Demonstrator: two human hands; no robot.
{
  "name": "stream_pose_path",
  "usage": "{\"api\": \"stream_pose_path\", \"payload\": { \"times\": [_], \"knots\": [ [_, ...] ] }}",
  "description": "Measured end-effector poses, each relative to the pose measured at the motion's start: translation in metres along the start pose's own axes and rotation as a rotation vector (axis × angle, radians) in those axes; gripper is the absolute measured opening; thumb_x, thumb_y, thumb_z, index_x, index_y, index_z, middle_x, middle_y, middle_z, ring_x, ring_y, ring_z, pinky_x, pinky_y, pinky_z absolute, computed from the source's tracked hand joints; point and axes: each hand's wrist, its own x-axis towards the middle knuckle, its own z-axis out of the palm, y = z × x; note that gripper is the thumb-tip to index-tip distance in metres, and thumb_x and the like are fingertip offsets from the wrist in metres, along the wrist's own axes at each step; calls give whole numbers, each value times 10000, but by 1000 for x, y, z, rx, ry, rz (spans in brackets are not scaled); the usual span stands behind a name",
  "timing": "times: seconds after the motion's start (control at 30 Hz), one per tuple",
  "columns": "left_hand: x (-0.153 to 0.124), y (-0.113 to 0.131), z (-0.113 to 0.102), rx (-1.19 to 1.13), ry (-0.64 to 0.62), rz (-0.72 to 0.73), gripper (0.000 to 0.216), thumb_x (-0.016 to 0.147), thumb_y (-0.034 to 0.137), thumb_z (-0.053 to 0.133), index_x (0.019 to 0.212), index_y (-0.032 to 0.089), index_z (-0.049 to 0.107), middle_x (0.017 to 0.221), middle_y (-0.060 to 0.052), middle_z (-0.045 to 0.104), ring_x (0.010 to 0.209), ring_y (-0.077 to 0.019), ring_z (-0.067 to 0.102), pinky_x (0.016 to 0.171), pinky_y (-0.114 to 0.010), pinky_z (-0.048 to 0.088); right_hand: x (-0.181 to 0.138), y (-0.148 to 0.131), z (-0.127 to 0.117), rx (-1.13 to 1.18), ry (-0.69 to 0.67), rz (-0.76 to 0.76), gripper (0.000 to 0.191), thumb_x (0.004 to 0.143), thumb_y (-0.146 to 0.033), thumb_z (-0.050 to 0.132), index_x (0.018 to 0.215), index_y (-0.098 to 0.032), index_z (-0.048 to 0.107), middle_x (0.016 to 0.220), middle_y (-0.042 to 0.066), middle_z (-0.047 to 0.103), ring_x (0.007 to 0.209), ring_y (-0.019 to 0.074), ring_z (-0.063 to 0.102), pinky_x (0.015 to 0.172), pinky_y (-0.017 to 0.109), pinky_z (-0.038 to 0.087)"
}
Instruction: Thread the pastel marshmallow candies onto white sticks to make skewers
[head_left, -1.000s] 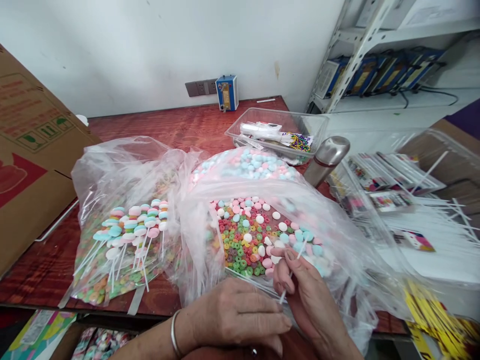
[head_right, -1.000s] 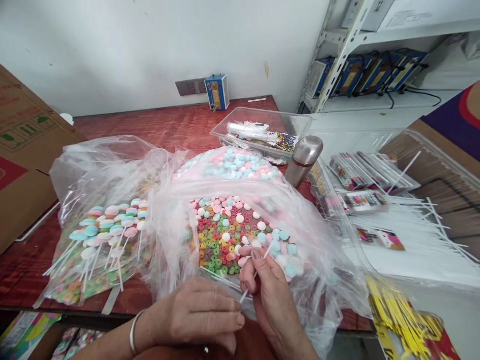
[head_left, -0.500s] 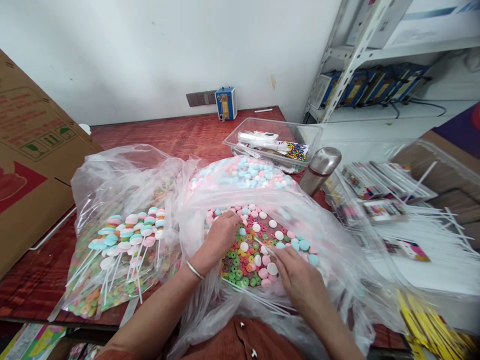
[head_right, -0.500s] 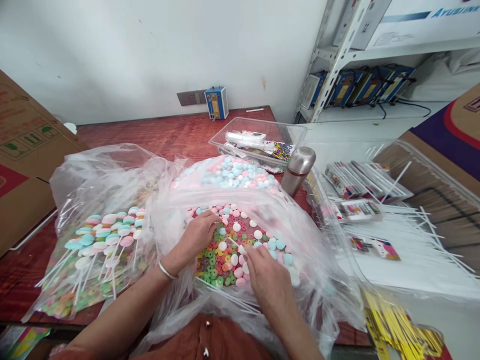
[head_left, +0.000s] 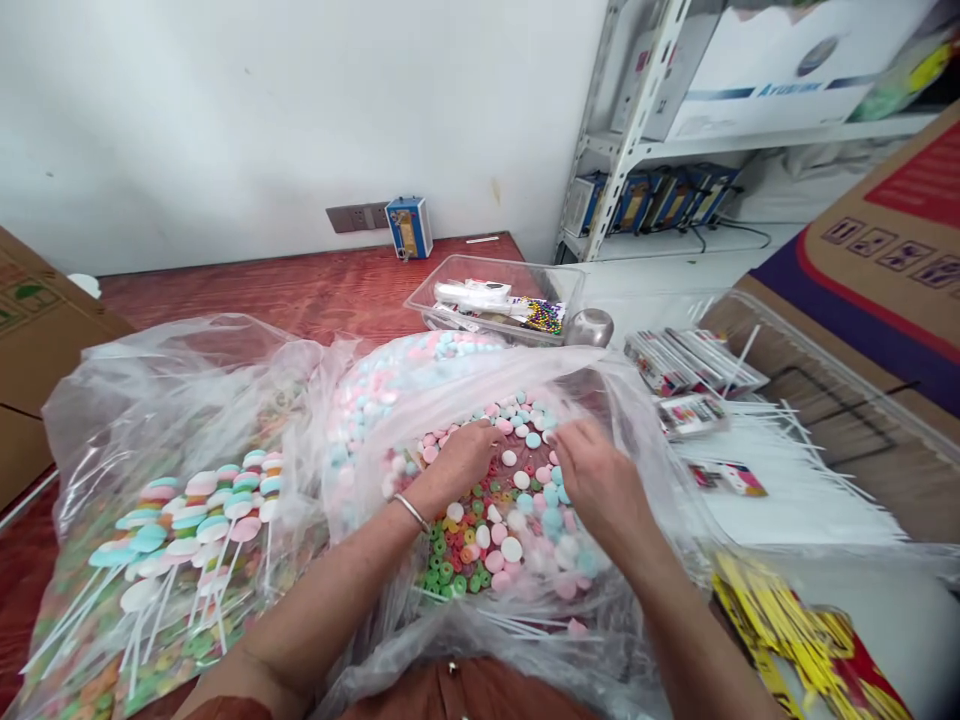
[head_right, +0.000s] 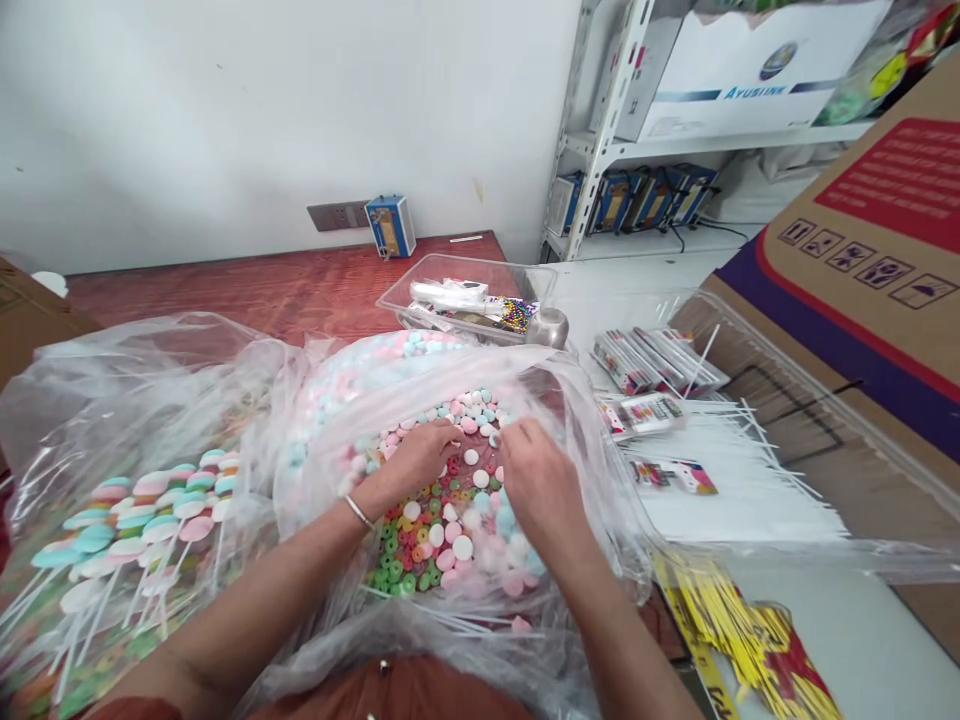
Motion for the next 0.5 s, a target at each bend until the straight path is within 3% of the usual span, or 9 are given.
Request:
{"api": "stream_pose_path", "payload": {
  "times": [0.1, 0.2, 0.33, 0.5],
  "knots": [
    [7, 2, 7, -14, -38, 30, 239, 869, 91, 508, 906, 184, 725, 925, -73, 675, 883, -201, 634, 839, -296, 466, -44, -14, -3, 218, -67, 77, 311, 1019, -266, 352, 840, -220, 602, 823, 33, 650, 755, 179, 626, 655, 265, 448],
    [12, 4, 16, -14, -83, 42, 214, 788, 47, 558, 831, 181, 718, 894, -71, 669, 856, -203, 639, 821, -296, 475, -71, -13, -5, 317, -34, 158, 313, 1019, -306, 355, 895, -217, 628, 827, 36, 683, 752, 179, 645, 646, 256, 455],
    [17, 7, 19, -1, -63, 19, 208, 735, 19, 550, 799, 156, 694, 864, -88, 666, 821, -225, 638, 770, -316, 483, -86, -5, -7, 400, 22, 224, 308, 1013, -335, 385, 890, -216, 642, 795, 24, 689, 720, 172, 648, 628, 239, 457],
    [34, 13, 13, -13, 31, -11, 247, 806, 96, 535, 1011, 161, 656, 966, -79, 691, 892, -224, 644, 800, -314, 490, -90, -3, -4, 433, 20, 255, 323, 1019, -350, 378, 872, -218, 634, 764, 12, 666, 692, 164, 633, 612, 229, 449]
  ]
}}
